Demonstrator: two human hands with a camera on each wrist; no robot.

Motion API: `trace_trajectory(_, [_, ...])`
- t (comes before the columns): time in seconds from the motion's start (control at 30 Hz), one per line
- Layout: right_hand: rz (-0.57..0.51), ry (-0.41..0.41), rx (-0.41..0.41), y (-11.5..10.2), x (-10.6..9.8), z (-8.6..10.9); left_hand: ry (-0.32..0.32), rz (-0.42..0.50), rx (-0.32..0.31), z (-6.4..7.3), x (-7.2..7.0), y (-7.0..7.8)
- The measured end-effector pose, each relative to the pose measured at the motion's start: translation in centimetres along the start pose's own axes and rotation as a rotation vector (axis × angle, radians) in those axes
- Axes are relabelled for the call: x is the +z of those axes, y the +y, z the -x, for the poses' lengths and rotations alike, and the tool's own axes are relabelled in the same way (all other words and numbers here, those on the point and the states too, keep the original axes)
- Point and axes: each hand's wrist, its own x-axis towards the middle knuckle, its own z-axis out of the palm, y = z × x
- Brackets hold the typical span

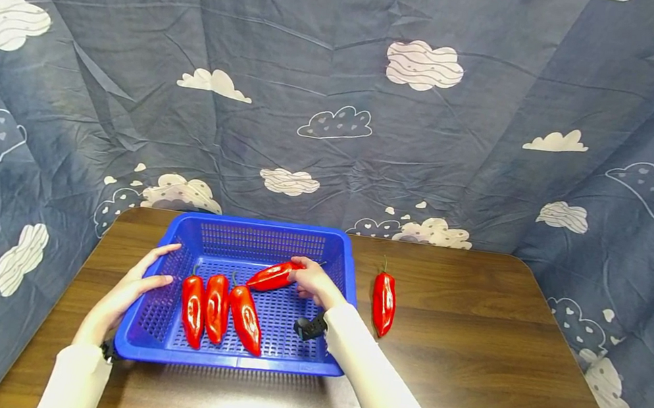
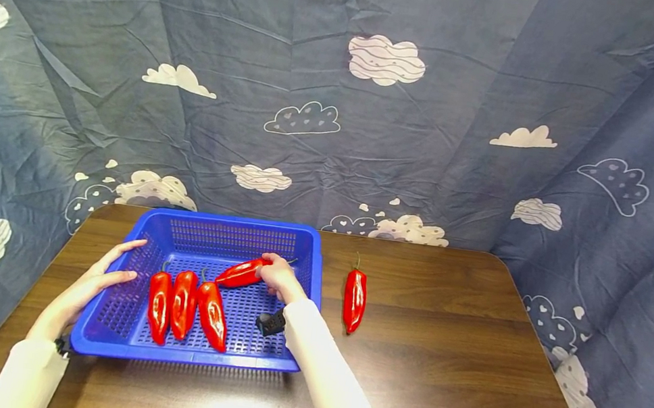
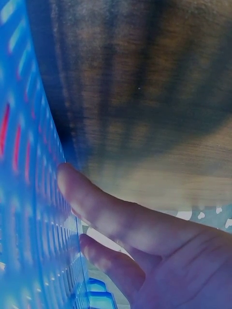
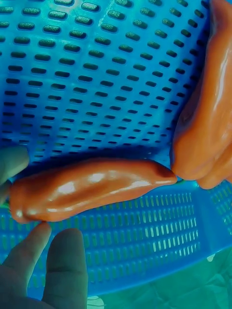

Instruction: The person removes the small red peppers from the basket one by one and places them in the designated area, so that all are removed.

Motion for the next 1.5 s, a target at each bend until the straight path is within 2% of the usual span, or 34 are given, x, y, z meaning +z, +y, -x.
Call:
trace_trajectory(0.13, [-0.029,-0.022,-0.050,6.5,0.0,-7.7,-0.001,-0.001,0.003,0.0,0.0,-0.1])
trace_trajectory(0.17, [-0.026,-0.022,-0.022,7.2,0.1,-8.8,-0.001,0.000,0.004,0.1,0.0,-0.1])
trace_trajectory(0.27, [-0.030,-0.027,-0.029,9.1,0.1,-11.0,-0.003,0.006,0.004,0.1,0.0,-0.1])
trace_trajectory(0.37, [-0.047,-0.037,-0.024,7.3,0.0,-8.9,-0.009,0.017,0.005,0.0,0.0,-0.1])
trace_trajectory(0.57, [-0.041,0.002,-0.071,-1.3,0.2,0.9,-0.013,0.017,0.005,-0.1,0.0,0.0])
trace_trajectory(0.67, [-0.052,0.015,-0.112,-3.8,0.2,3.8,-0.018,0.013,0.016,-0.1,0.0,0.0])
trace_trajectory(0.8, [-0.049,0.030,-0.174,-4.4,0.1,4.3,-0.021,0.014,0.026,-0.2,0.2,0.1])
trace_trajectory(0.97, [0.011,0.112,-0.249,-4.1,0.3,4.0,-0.011,0.007,0.018,-0.2,0.1,0.0])
trace_trajectory(1.07, [0.035,0.126,-0.268,-4.1,0.4,4.0,-0.007,0.010,0.011,-0.2,0.0,-0.1])
trace_trajectory(1.17, [0.033,0.110,-0.273,-4.0,0.5,3.9,-0.006,0.015,0.007,-0.1,0.0,-0.1])
trace_trajectory(1.5, [-0.100,0.047,-0.216,-4.1,0.6,4.0,-0.007,0.016,0.008,0.0,0.0,-0.1])
